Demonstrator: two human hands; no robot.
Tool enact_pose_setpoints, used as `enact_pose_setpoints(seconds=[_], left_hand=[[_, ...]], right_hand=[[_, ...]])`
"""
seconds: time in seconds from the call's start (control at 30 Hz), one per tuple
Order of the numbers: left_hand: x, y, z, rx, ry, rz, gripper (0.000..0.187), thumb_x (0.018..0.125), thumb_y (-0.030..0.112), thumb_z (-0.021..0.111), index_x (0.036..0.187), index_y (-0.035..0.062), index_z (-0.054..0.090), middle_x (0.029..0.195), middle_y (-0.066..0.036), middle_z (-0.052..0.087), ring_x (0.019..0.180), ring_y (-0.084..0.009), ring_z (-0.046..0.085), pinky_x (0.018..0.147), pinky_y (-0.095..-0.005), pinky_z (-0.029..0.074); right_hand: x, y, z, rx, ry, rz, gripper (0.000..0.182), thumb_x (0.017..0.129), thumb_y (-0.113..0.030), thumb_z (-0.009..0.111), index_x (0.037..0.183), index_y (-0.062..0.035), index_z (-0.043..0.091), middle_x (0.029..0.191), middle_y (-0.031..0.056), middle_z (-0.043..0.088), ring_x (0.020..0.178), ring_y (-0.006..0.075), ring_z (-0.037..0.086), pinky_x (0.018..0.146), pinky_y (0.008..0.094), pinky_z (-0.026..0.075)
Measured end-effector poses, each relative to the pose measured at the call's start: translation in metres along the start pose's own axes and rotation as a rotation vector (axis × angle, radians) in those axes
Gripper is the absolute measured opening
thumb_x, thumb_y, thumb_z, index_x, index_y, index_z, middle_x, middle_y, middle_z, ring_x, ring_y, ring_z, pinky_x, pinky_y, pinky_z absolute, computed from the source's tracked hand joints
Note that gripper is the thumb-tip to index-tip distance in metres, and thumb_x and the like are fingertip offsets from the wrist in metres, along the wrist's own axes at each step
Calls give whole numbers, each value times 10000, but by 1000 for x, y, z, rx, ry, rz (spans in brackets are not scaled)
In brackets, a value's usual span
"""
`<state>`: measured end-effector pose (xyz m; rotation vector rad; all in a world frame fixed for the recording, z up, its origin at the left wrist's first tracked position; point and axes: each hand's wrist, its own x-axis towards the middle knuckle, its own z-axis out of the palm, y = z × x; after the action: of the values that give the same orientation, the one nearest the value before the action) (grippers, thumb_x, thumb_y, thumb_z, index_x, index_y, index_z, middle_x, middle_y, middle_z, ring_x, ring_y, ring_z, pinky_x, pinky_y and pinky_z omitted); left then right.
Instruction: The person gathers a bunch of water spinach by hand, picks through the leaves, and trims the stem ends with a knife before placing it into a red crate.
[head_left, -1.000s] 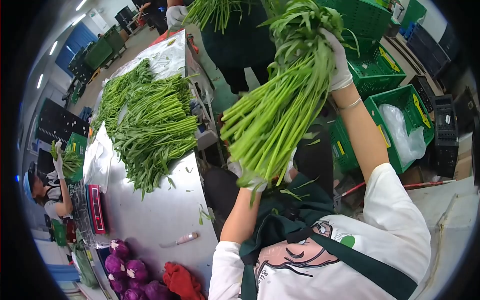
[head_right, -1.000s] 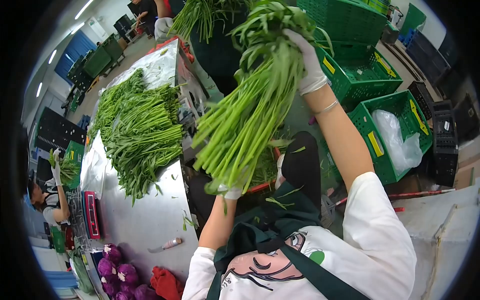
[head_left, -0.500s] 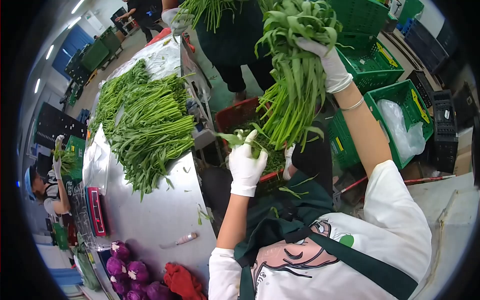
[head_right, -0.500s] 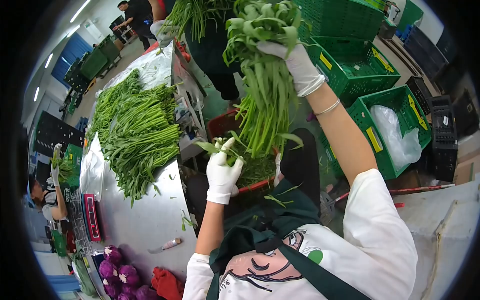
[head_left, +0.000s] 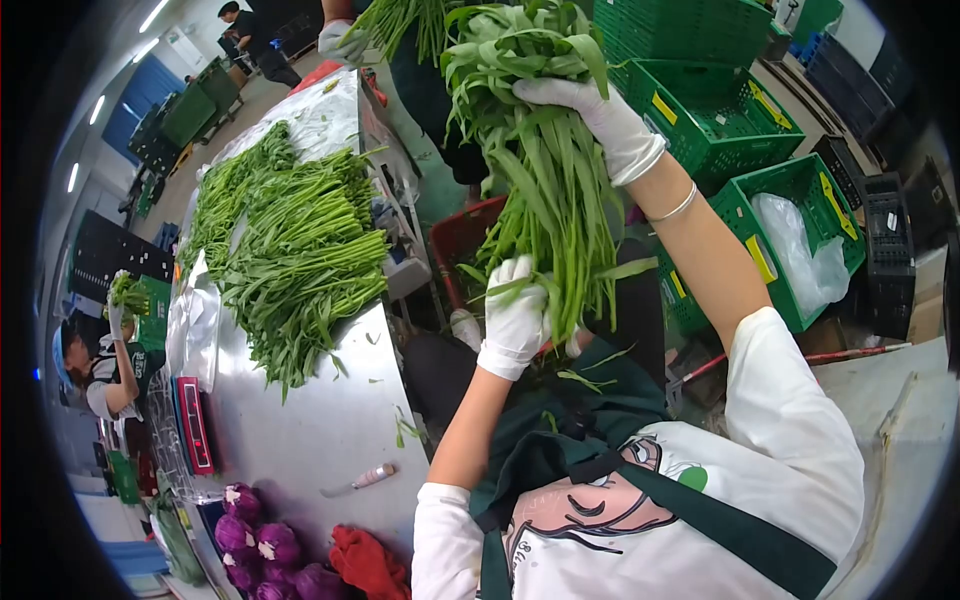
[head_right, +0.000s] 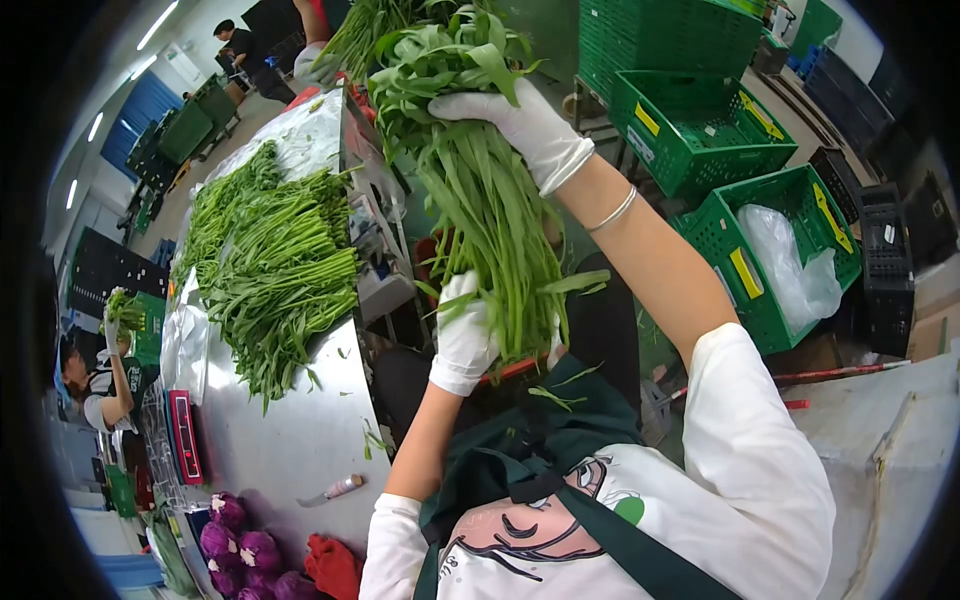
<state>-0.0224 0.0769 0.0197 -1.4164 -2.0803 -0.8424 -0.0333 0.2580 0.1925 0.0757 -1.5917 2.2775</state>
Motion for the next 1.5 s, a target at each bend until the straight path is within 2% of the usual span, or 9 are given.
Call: enact_pose_setpoints(seconds=[0.2, 0.33, 0.6, 0.7, 0.77, 0.97, 1.2, 1.3, 1.5], left_hand=[[-111, -37, 76, -364, -316, -616, 256, 730, 180, 614, 912, 1, 590, 870, -187, 606, 750, -363, 569, 700, -411, 466], [-71, -22, 55, -432, -502, -495, 381, 815, 203, 582, 1124, -12, 525, 1134, -177, 560, 1043, -333, 524, 853, -381, 419], [-40, 0, 57, -2385, -59, -526, 478, 880, 258, 496, 1295, 52, 379, 1292, -96, 428, 1094, -290, 485, 890, -384, 409], [8, 36, -9, -2221, -8, -811, 237, 849, 201, 522, 1045, 75, 476, 956, -34, 482, 758, -161, 464, 647, -279, 375], [1, 37, -18, -3006, 301, -951, 90, 780, 161, 599, 796, 128, 517, 665, 57, 460, 438, -57, 333, 416, -190, 272], [-78, -13, -5, -2766, 544, -881, 133, 728, 223, 546, 713, 126, 457, 682, 24, 471, 526, -109, 404, 452, -237, 327], [-70, -56, 42, -711, -318, -882, 516, 778, 415, 562, 1077, -3, 517, 970, -165, 594, 908, -290, 554, 803, -353, 443], [-47, -84, 44, -70, -1247, -946, 731, 798, 489, 512, 1337, 26, 342, 1317, -222, 402, 1189, -349, 429, 980, -393, 353], [-3, -62, -22, -238, -334, -722, 242, 806, 157, 566, 1006, 46, 644, 875, -156, 650, 723, -242, 632, 658, -306, 493]], right_hand=[[11, -32, -26, 235, 54, 2, 245, 770, -103, 640, 1004, -52, 589, 873, 93, 645, 751, 199, 643, 689, 325, 557], [5, -31, -20, 337, 49, -46, 199, 781, -165, 636, 949, -63, 607, 811, 55, 640, 697, 174, 628, 652, 302, 537], [8, 11, -39, 528, -142, -19, 238, 816, -188, 585, 1023, -71, 572, 909, 82, 617, 778, 209, 616, 694, 351, 527], [16, 24, -51, 511, -13, -105, 279, 832, -218, 551, 1055, -50, 558, 934, 95, 618, 777, 224, 610, 694, 360, 525], [19, 27, -69, 540, 30, -157, 277, 841, -222, 539, 1051, -43, 563, 909, 92, 624, 755, 221, 610, 674, 351, 523], [20, -4, -93, 554, -8, -157, 280, 795, -178, 592, 1039, -43, 569, 927, 100, 633, 804, 227, 618, 732, 364, 522], [9, -1, -62, 258, 14, -160, 286, 812, -173, 565, 1068, -47, 549, 975, 94, 612, 858, 224, 604, 756, 348, 515], [8, 2, -51, 247, 31, -121, 276, 785, -129, 602, 1046, -43, 576, 942, 78, 626, 803, 189, 623, 718, 320, 526], [-4, -1, -55, 200, 17, -85, 246, 773, -110, 624, 1006, -33, 603, 892, 67, 636, 765, 161, 628, 679, 299, 531]])
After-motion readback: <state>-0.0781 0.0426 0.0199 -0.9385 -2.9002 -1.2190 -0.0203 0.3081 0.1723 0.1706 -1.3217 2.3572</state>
